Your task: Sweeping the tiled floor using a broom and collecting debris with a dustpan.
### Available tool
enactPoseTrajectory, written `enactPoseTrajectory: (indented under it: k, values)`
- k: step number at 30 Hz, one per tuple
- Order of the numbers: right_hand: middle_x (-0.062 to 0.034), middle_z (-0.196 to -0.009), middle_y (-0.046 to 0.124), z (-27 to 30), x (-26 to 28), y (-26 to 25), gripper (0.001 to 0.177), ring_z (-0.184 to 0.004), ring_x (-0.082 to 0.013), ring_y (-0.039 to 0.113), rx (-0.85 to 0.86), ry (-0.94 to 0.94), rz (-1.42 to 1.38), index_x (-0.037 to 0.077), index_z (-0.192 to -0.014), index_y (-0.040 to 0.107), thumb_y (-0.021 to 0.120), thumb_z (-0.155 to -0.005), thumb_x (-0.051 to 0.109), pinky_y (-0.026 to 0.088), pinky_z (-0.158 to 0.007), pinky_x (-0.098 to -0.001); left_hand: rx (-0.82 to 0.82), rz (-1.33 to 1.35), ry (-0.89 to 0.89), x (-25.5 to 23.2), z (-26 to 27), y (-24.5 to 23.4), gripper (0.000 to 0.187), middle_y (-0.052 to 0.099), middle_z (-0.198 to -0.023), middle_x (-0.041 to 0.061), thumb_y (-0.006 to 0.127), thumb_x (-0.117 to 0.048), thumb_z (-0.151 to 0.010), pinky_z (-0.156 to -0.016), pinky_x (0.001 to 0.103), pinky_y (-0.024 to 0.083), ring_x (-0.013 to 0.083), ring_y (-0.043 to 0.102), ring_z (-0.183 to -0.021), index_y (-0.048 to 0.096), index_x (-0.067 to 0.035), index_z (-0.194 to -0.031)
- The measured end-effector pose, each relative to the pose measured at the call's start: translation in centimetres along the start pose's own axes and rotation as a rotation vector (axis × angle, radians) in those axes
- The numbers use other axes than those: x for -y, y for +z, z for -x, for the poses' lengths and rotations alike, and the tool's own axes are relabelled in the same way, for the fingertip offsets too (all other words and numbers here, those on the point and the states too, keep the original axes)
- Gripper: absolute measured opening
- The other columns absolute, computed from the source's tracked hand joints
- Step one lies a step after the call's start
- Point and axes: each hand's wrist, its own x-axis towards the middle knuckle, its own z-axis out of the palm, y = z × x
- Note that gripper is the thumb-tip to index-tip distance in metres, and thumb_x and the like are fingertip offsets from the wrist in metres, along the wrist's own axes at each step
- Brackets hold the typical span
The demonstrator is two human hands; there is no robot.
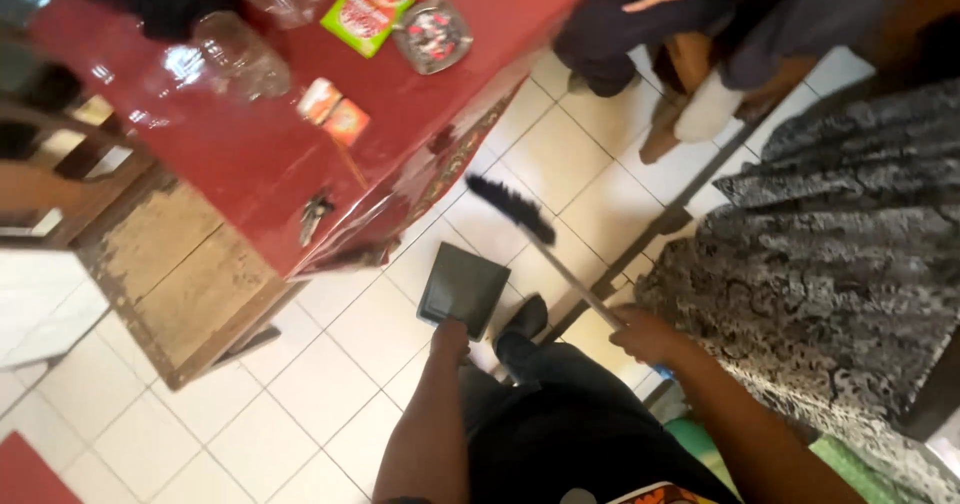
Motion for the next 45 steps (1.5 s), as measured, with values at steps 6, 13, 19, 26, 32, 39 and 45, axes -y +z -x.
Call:
enactPoseTrajectory:
  k: [6, 13, 19, 26, 32, 39, 45]
  values:
    - [-0.0109, -0.077, 0.062, 6.2, 3.5, -3.9, 0.068, -0.051, -0.0155, 0.047, 0.156, 0.152, 0.079, 0.027, -0.16, 0.039, 0.065, -0.097, 0.025, 0.044, -0.044, -0.0295, 0.019, 0.009, -0.245, 4.6, 1.3, 5.5, 0.022, 0.072, -0.116, 0.017, 0.063, -0.014, -0.096, -0.088, 0.044, 0.059, 0.0314, 0.072, -0.109, 0.072, -0.004, -0.113]
    - [-0.0117, -0.075, 0.057, 0.4, 5.9, 1.4, 0.063, -0.055, -0.0192, 0.05, 0.024, 0.173, 0.187, 0.016, -0.158, 0.04, 0.061, -0.1, 0.025, 0.048, -0.045, -0.0334, -0.31, 1.088, -0.728, 8.5, 10.7, 7.3, 0.045, 0.068, -0.127, 0.023, 0.052, -0.039, -0.105, -0.103, 0.046, 0.049, 0.0379, 0.062, -0.122, 0.066, -0.001, -0.124]
    - [-0.0134, -0.078, 0.065, 1.8, 8.3, 9.8, 0.054, -0.054, -0.0186, 0.054, 0.009, 0.101, 0.47, 0.014, -0.151, 0.047, 0.06, -0.1, 0.026, 0.054, -0.05, -0.0346, -0.051, 0.249, -0.267, 10.6, 13.3, 7.3, 0.048, 0.066, -0.133, 0.016, 0.065, -0.041, -0.087, -0.109, 0.043, 0.048, 0.0333, 0.059, -0.132, 0.071, -0.007, -0.121]
    - [-0.0059, -0.061, 0.054, 9.4, 7.8, 8.9, 0.066, -0.043, -0.0157, 0.041, 0.326, 0.189, 0.296, 0.022, -0.16, 0.034, 0.059, -0.1, 0.024, 0.038, -0.038, -0.0311, -0.225, 0.695, -0.521, 12.9, 14.5, 9.7, 0.035, 0.071, -0.127, 0.021, 0.059, -0.028, -0.098, -0.102, 0.043, 0.052, 0.0343, 0.064, -0.123, 0.07, -0.003, -0.12]
    - [-0.0072, -0.058, 0.05, 9.9, 5.4, 6.4, 0.061, -0.042, -0.0172, 0.039, 0.211, 0.195, 0.252, 0.021, -0.158, 0.039, 0.061, -0.102, 0.023, 0.037, -0.037, -0.0331, -0.21, 0.345, -0.426, 14.0, 20.4, 6.7, 0.029, 0.063, -0.135, 0.015, 0.055, -0.016, -0.095, -0.102, 0.039, 0.052, 0.0276, 0.057, -0.13, 0.077, -0.009, -0.112]
    - [-0.0075, -0.076, 0.064, 3.7, 7.5, 16.1, 0.047, -0.05, -0.0134, 0.052, 0.048, 0.05, 0.698, 0.005, -0.144, 0.054, 0.058, -0.101, 0.025, 0.048, -0.043, -0.029, -0.212, 0.479, -0.517, 16.4, 20.0, 10.2, 0.034, 0.062, -0.141, 0.013, 0.05, -0.022, -0.098, -0.101, 0.045, 0.054, 0.0311, 0.061, -0.131, 0.073, -0.012, -0.12]
    - [-0.0044, -0.073, 0.065, 7.4, 14.0, 20.7, 0.058, -0.052, -0.0124, 0.053, 0.183, 0.065, 0.586, 0.015, -0.154, 0.048, 0.062, -0.099, 0.025, 0.049, -0.046, -0.0265, -0.242, 1.132, -0.753, 17.8, 21.2, 10.4, 0.046, 0.067, -0.129, 0.024, 0.052, -0.031, -0.099, -0.103, 0.048, 0.051, 0.0379, 0.066, -0.122, 0.058, -0.002, -0.133]
